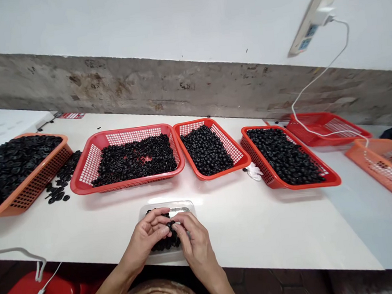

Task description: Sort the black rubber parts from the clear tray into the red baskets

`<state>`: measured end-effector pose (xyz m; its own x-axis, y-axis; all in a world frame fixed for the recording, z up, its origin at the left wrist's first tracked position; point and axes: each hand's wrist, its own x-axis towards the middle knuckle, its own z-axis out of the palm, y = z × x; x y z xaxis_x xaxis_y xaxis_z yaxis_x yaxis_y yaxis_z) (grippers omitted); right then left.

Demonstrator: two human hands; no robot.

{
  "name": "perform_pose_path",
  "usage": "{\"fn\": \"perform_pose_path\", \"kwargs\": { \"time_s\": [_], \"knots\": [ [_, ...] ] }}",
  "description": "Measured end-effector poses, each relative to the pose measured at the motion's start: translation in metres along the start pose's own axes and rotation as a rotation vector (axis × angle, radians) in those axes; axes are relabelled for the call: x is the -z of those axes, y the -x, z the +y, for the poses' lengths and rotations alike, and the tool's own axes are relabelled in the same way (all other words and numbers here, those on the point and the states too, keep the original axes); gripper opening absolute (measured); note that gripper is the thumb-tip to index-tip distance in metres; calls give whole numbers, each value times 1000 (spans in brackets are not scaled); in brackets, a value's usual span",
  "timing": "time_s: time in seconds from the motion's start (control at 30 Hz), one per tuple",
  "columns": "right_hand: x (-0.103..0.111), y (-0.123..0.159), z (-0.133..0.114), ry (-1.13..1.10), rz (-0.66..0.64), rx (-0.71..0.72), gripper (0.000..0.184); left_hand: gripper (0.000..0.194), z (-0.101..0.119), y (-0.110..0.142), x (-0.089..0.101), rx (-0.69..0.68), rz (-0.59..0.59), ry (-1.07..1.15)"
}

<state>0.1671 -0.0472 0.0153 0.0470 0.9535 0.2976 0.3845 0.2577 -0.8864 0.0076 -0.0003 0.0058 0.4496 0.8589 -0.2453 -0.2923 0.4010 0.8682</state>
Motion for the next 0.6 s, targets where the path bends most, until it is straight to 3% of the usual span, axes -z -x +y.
{"fn": "perform_pose_path", "kwargs": {
  "time_s": [0.2,0.3,0.4,0.6],
  "knots": [
    [-7,5,1,140,72,110,22,38,1,2,-7,-23,109,-3],
    [-14,11,7,300,128,224,36,35,1,1,-9,-15,136,52],
    [-21,13,14,456,178,316,45,35,0,-1,-10,22,135,106],
    [-21,7,13,624,271,417,36,32,1,0,-11,54,57,89]
  ]
}}
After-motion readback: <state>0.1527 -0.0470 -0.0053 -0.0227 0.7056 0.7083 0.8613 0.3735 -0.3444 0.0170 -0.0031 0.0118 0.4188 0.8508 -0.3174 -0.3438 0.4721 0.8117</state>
